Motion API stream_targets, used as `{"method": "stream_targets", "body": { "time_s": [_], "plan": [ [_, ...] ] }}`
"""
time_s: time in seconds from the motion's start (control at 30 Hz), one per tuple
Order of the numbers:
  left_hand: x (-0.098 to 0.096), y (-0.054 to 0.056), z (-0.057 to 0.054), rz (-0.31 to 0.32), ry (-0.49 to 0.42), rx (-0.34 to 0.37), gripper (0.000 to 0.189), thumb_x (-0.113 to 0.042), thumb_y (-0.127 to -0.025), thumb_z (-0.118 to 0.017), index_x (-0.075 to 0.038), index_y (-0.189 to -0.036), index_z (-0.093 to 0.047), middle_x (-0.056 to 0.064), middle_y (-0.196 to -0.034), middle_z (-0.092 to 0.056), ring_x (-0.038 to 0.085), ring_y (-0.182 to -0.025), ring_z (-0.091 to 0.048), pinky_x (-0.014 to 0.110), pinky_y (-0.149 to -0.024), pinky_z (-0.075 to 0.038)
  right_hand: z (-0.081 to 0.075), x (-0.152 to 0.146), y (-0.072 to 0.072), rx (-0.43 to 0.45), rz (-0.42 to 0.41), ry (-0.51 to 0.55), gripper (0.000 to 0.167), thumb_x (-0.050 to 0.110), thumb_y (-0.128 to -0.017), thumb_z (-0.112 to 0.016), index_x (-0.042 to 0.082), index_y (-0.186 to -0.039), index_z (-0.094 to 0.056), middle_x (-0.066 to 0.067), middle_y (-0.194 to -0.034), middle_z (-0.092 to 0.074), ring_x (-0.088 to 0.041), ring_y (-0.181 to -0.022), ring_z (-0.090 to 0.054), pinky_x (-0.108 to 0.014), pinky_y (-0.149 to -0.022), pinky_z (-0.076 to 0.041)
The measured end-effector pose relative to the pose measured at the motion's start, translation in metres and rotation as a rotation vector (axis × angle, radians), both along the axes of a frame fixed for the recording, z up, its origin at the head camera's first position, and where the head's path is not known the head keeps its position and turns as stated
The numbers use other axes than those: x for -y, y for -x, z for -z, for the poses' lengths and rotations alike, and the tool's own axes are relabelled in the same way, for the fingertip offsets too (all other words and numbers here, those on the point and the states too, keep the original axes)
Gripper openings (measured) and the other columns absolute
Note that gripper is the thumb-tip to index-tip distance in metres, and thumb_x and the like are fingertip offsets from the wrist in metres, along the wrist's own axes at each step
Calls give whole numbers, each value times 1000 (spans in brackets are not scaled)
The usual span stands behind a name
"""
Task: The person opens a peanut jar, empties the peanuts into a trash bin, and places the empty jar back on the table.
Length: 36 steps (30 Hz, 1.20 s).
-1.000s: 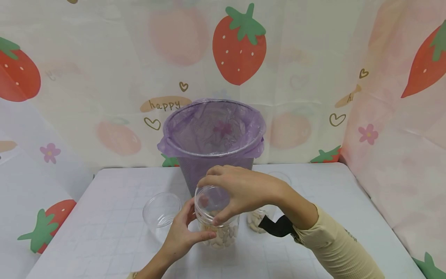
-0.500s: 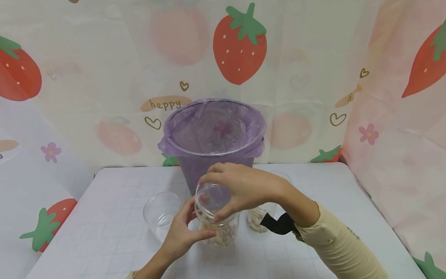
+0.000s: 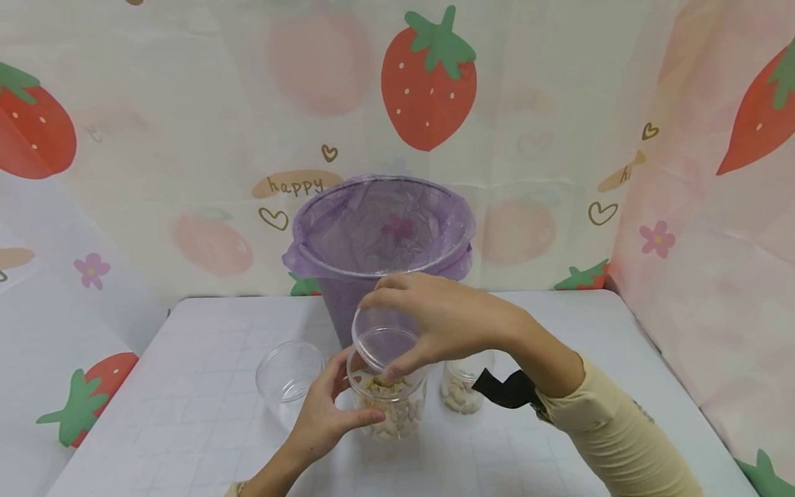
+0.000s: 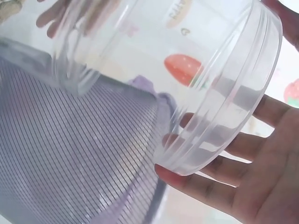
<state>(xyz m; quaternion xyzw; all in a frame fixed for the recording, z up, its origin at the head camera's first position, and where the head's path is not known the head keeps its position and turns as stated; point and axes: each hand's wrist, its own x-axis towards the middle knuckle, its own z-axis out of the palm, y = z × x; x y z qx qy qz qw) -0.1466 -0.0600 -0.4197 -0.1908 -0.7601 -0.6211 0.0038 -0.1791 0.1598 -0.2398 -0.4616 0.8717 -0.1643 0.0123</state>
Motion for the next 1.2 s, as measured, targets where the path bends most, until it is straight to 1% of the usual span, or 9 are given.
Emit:
{"method": "stream_targets", "body": {
  "time_s": [0.17,0.33,0.57,0.8,0.87,1.0,1.1,1.2],
  "plan": [
    [0,0,0,-16,14,3,91,-28,-69,-89,-19,-144,-40,0,-138,-56,20,-125,-52,36,-103,-46,-8,-8,1,-8,60,26,72,46,-73,-83,24,-135,-53,0,-140,-50,-21,-129,-52,-46,-104,-46],
    [0,0,0,-29,17,0,90,-27,-68,-89,-21,-144,-41,-2,-137,-56,18,-124,-53,34,-103,-45,-17,-17,3,-42,103,50,72,45,-74,-82,23,-137,-53,2,-140,-50,-21,-128,-52,-47,-102,-47],
    [0,-1,0,-49,18,4,89,-27,-67,-90,-20,-143,-43,0,-138,-57,18,-125,-53,36,-103,-45,-24,-30,9,-64,128,105,68,43,-76,-82,24,-135,-54,3,-138,-52,-21,-127,-52,-48,-101,-47],
    [-1,-2,1,-67,7,23,88,-24,-66,-91,-19,-141,-46,1,-136,-58,18,-123,-54,33,-102,-46,-24,-44,16,-81,199,151,69,40,-75,-83,22,-135,-55,1,-137,-54,-22,-127,-50,-50,-100,-46],
    [-1,-2,1,-66,5,19,88,-23,-65,-91,-19,-141,-46,0,-136,-58,19,-122,-55,32,-101,-46,-24,-49,19,-98,206,168,68,37,-74,-84,21,-134,-55,0,-135,-56,-22,-125,-50,-48,-98,-45],
    [-1,-2,1,-60,6,6,88,-22,-66,-91,-20,-141,-45,0,-136,-58,19,-121,-55,32,-101,-46,-24,-57,23,-132,215,200,68,32,-73,-86,19,-133,-56,0,-132,-58,-21,-121,-50,-43,-90,-46],
    [0,-1,1,-57,6,3,88,-22,-66,-91,-20,-141,-45,0,-135,-58,18,-121,-55,32,-101,-46,-23,-63,25,-114,253,222,70,29,-73,-86,18,-135,-55,0,-134,-55,-20,-120,-49,-41,-87,-47],
    [0,-1,2,-59,4,4,87,-21,-66,-91,-21,-141,-45,0,-135,-58,18,-121,-55,32,-101,-46,-22,-69,26,-88,298,245,72,26,-73,-86,16,-137,-54,-1,-136,-53,-20,-118,-50,-44,-89,-48]
  ]
}}
